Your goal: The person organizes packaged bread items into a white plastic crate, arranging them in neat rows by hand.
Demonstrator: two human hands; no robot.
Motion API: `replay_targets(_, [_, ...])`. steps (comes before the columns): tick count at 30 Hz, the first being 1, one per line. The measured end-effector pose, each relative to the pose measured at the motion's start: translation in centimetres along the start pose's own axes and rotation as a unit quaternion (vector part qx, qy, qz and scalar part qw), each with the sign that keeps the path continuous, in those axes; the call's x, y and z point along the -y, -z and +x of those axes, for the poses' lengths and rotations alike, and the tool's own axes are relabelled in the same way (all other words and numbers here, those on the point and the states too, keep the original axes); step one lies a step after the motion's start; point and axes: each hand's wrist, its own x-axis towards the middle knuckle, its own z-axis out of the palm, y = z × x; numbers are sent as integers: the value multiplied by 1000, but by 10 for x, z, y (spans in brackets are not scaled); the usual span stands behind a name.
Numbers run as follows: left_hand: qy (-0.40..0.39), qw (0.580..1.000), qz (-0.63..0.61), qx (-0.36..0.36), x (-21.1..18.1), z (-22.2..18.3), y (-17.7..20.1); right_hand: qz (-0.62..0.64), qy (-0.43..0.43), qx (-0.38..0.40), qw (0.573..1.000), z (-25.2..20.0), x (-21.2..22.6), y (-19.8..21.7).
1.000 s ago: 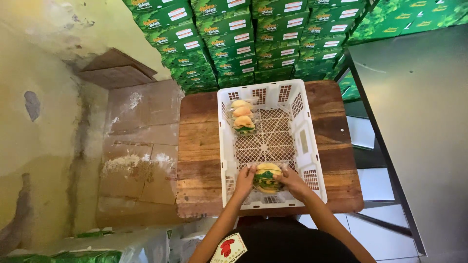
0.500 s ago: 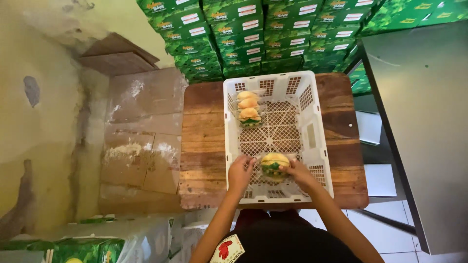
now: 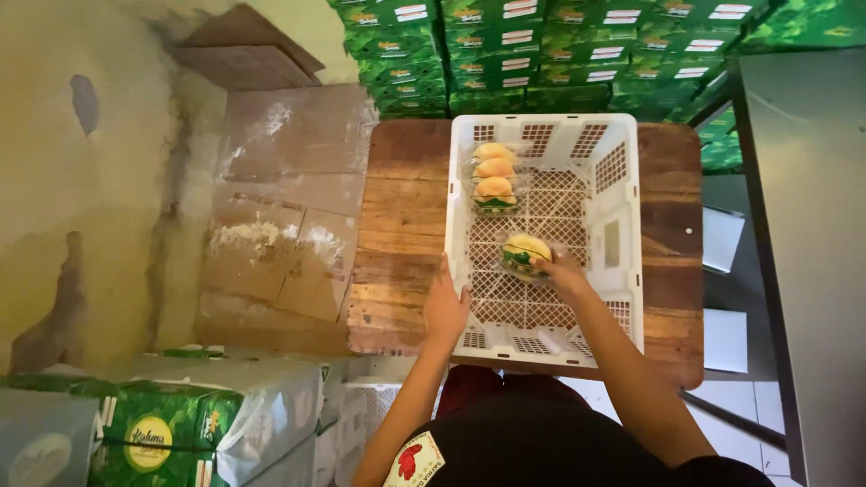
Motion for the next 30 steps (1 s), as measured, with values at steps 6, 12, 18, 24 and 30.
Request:
replay_targets(6, [6, 999, 51, -10, 13, 1, -12, -54, 27, 92, 994, 63, -10, -31])
replay_targets(12, [5, 998, 64, -5, 16, 9, -16, -378, 149, 60, 912, 91, 6, -50])
replay_targets(18, [11, 999, 53, 4, 10, 3, -8, -414, 133, 15, 900, 122, -44, -34])
replay_targets(24, [-6, 997, 82, -16, 13, 4, -14, -398, 165, -29, 902, 114, -50, -52])
replay_targets(30, [-25, 996, 64, -54, 13, 3, -19, -255, 146, -23, 956, 73, -18, -70])
